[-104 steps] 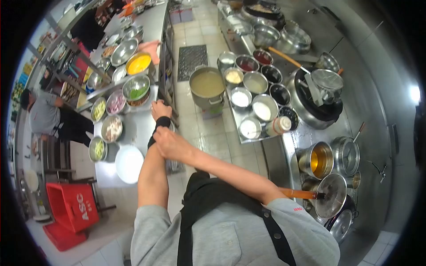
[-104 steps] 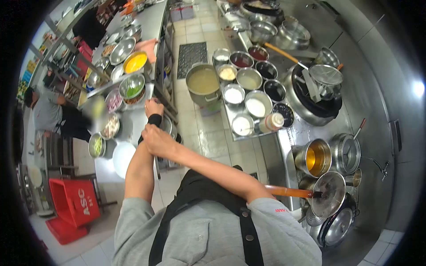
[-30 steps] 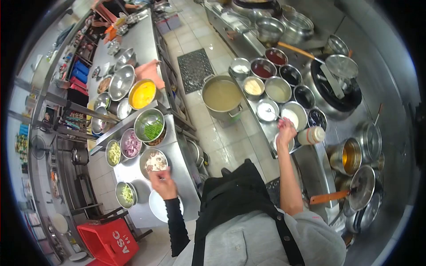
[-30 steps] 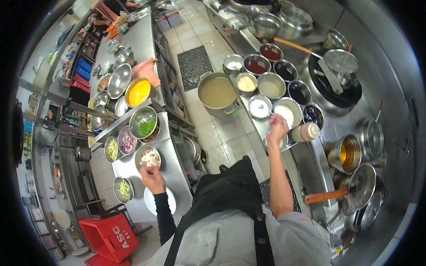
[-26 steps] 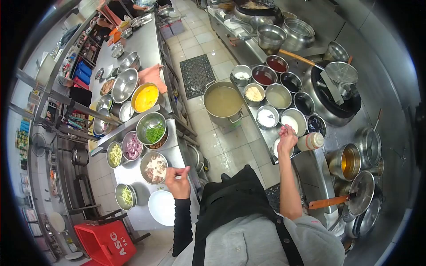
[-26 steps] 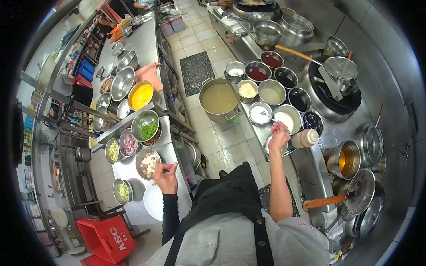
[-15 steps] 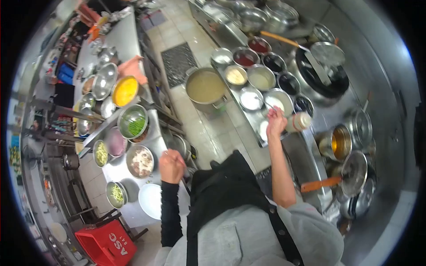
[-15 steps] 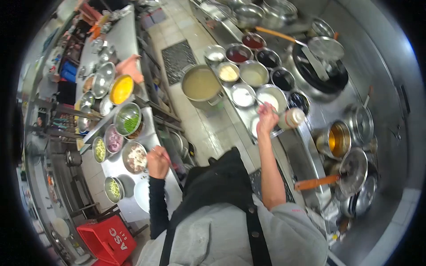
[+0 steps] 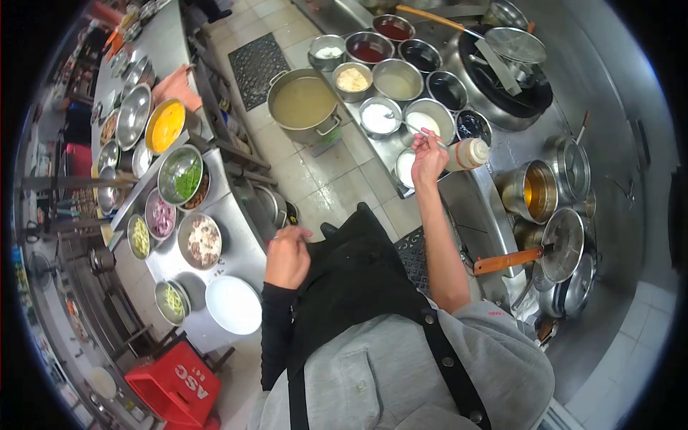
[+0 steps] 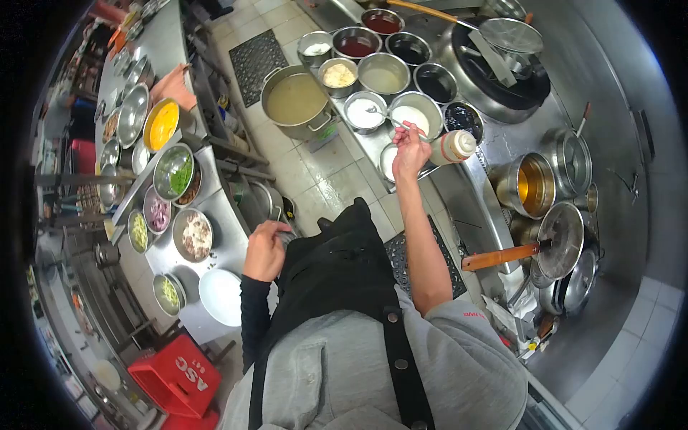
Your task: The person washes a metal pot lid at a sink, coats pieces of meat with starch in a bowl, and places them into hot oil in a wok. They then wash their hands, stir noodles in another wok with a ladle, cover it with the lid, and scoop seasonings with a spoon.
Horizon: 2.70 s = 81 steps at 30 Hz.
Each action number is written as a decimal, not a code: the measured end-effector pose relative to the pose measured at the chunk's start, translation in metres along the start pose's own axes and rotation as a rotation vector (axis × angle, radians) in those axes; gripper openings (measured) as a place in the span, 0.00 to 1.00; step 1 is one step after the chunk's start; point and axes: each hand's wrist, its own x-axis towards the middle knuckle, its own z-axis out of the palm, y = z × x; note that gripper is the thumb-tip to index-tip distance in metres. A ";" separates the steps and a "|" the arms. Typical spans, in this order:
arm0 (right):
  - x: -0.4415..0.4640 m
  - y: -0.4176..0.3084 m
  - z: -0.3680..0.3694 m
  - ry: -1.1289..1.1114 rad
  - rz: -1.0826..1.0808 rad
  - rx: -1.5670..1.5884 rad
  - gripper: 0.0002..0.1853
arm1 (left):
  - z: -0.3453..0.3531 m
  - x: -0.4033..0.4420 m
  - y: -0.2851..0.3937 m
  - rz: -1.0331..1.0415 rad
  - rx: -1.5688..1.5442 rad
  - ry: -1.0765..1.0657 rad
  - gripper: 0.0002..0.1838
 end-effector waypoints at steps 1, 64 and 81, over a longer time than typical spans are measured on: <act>-0.001 0.002 -0.004 -0.040 0.005 -0.029 0.12 | 0.005 -0.004 0.004 -0.017 -0.026 -0.005 0.13; 0.023 0.044 0.011 0.036 -0.089 -0.216 0.10 | 0.048 -0.003 -0.040 -0.140 -0.066 -0.187 0.12; -0.233 0.059 0.191 -0.788 0.336 -0.294 0.13 | 0.039 -0.041 -0.059 -0.188 -0.043 0.001 0.12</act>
